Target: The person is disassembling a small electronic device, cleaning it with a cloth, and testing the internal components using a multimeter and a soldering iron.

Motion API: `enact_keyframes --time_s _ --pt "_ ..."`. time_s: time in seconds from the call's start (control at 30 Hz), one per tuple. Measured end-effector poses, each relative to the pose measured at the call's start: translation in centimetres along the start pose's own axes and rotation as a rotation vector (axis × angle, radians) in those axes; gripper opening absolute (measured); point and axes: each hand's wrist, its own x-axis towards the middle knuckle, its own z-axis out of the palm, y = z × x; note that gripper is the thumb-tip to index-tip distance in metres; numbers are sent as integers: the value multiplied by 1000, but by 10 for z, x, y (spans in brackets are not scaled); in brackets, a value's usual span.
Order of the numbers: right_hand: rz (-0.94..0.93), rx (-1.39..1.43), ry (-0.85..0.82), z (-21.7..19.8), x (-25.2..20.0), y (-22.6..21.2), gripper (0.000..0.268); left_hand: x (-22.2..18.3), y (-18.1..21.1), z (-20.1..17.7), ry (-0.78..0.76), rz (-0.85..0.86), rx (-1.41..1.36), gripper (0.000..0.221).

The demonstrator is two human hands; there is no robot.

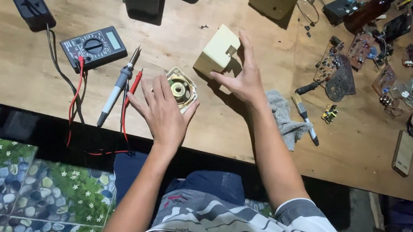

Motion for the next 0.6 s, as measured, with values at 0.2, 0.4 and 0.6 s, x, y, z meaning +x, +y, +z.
enact_keyframes --time_s 0.2,0.4,0.6 --pt "109 -308 -77 -11 -13 -32 119 3 1 0 38 3 -72 101" --pt "4 -171 -42 -7 -8 9 119 2 6 -1 65 -1 -129 101" --pt "64 -47 38 1 -6 -3 117 -3 8 -8 75 -12 -160 106"
